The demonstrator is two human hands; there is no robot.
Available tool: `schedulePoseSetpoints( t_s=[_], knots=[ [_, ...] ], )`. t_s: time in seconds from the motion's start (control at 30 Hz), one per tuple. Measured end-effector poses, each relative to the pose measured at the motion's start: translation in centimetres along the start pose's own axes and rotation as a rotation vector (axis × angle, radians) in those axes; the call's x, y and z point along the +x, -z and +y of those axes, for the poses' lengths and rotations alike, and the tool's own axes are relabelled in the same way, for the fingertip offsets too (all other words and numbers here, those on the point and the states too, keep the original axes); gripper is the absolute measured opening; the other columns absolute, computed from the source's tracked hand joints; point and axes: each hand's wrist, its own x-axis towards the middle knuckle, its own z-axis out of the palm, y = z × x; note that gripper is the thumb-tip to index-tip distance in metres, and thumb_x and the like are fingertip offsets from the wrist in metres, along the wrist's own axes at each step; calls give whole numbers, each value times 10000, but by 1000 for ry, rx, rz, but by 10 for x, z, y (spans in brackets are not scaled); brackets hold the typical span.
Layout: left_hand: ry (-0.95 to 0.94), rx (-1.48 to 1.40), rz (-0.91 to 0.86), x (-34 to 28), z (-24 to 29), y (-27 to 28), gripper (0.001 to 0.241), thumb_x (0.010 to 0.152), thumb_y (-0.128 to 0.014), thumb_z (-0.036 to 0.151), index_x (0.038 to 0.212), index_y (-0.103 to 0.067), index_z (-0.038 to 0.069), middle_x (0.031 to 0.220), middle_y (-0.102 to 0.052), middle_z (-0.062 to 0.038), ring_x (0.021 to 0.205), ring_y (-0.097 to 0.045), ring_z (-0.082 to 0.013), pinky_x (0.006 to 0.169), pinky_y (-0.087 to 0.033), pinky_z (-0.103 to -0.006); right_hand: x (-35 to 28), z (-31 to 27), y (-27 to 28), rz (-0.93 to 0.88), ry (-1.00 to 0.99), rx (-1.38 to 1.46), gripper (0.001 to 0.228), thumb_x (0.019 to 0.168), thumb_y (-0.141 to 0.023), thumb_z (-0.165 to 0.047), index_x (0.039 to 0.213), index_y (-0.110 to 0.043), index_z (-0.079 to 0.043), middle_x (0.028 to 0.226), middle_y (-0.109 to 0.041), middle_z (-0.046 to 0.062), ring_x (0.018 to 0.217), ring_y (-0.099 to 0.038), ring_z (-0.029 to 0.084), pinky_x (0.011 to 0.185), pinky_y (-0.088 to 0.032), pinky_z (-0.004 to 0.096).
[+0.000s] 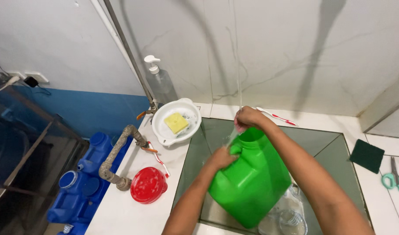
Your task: The person washes a green plastic jerrycan and a red plastic lid in a sink. They use a sponge to scrub the exterior and interior of the jerrycan, rinse it under running water, and then wash the red lid separately before placing it back on the jerrycan.
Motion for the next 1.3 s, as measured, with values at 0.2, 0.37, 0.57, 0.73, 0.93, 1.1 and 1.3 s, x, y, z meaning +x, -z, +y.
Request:
schedulePoseSetpoints(
  t_s=[0.2,0.37,0.57,0.73,0.93,1.1,1.3],
  knots=[
    [-432,739,378,49,-6,-34,651,828,-670,681,1062,-726,77,879,-703,-143,847,-725,-346,754,-572,-494,13,7,-4,71,12,115,207,866,-503,-37,751,-673,-9,612,-605,93,513,-538,180,481,-418,334],
    [-282,836,143,31,4,-26,752,854,-589,751,963,-705,16,893,-702,-194,869,-709,-378,795,-558,-505,19,25,-5,56,72,332,179,869,-537,-84,784,-675,-10,623,-648,85,529,-617,187,525,-518,343],
    [30,162,179,24,-26,-66,660,1135,-355,522,1068,-663,-58,1031,-697,-322,974,-662,-480,883,-530,-540,-52,50,-44,-101,378,-799,677,760,-707,-159,1375,-501,38,1098,-651,215,1006,-629,376,895,-505,486],
    [43,-322,-27,-11,-46,-84,522,1070,-332,412,1342,-548,23,1196,-677,-197,995,-729,-345,913,-544,-449,-122,59,-46,254,808,-941,743,776,-722,-319,1422,-514,-16,1024,-645,129,987,-614,303,880,-459,438],
    [454,-896,97,-112,-124,-34,608,1100,-442,430,1548,-478,20,1255,-707,-27,1126,-637,-103,921,-492,-277,-169,13,-36,335,804,-868,761,803,-733,-544,1402,-605,-93,920,-669,109,827,-636,274,798,-463,445],
    [622,-1166,81,-162,-119,-9,703,1101,-332,524,1559,-341,-8,1087,-522,-189,903,-473,-250,752,-504,-356,-168,-155,32,578,813,-778,621,779,-763,-518,1247,-718,-112,889,-728,155,801,-701,346,702,-534,479],
    [440,-1371,159,-228,-13,37,715,1004,-304,570,1501,-434,73,1365,-658,-173,1212,-691,-251,976,-598,-439,-166,-245,86,742,889,-708,504,865,-727,-452,1244,-747,-121,1031,-748,152,888,-693,395,756,-554,501]
  ],
)
